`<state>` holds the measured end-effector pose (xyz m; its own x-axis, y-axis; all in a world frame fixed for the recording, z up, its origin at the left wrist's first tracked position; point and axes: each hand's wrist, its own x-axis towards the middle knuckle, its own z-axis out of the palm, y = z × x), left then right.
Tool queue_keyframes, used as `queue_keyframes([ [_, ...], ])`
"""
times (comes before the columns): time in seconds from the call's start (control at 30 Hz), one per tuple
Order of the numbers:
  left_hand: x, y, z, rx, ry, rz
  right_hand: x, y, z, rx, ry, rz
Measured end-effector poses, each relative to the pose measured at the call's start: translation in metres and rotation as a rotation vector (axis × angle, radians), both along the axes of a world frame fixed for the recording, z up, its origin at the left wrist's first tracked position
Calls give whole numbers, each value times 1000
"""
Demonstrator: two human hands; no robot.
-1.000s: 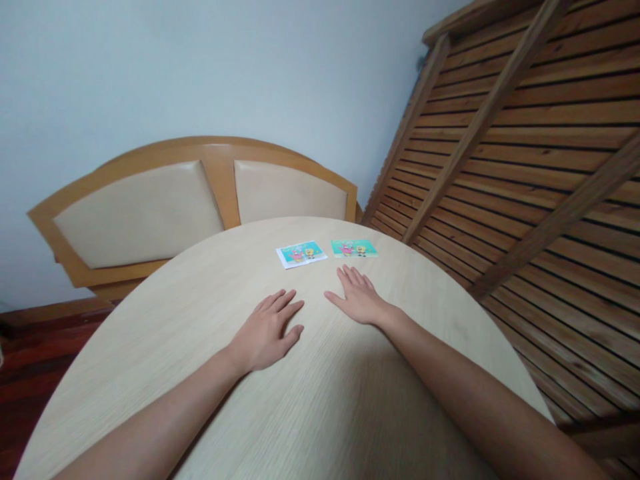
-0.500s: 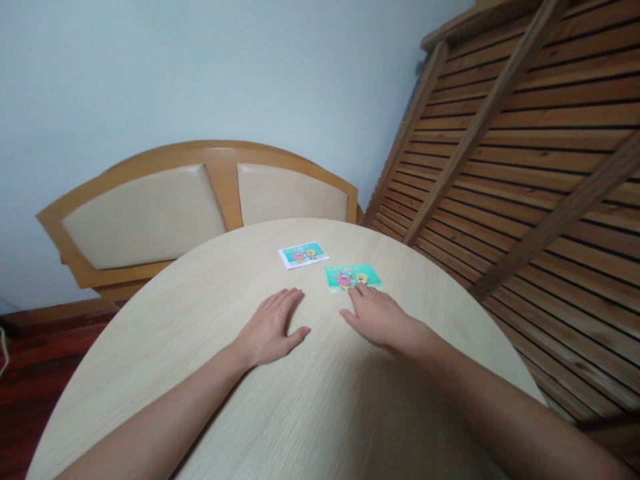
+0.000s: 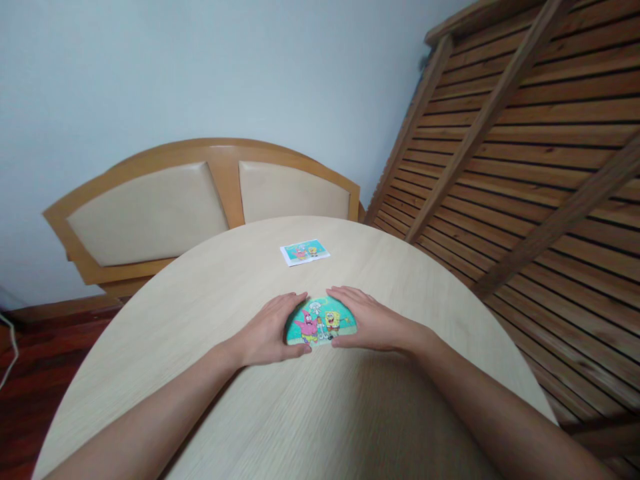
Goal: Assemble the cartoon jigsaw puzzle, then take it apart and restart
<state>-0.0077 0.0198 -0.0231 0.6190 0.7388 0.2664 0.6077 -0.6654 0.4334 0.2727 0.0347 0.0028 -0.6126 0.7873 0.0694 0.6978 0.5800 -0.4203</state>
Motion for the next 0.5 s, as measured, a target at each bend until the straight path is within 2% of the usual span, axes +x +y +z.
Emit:
queue_keyframes([
  [0.1,0,-1,2,-19,-18,-13,7,3,-13,-20,-12,-7],
  [0.27,0,-5,8,3,-12,4,6,1,-9,-22,47,15],
  [0.5,-5,-9,14,-7,30,48,6,5,-14,-122,135,-11],
])
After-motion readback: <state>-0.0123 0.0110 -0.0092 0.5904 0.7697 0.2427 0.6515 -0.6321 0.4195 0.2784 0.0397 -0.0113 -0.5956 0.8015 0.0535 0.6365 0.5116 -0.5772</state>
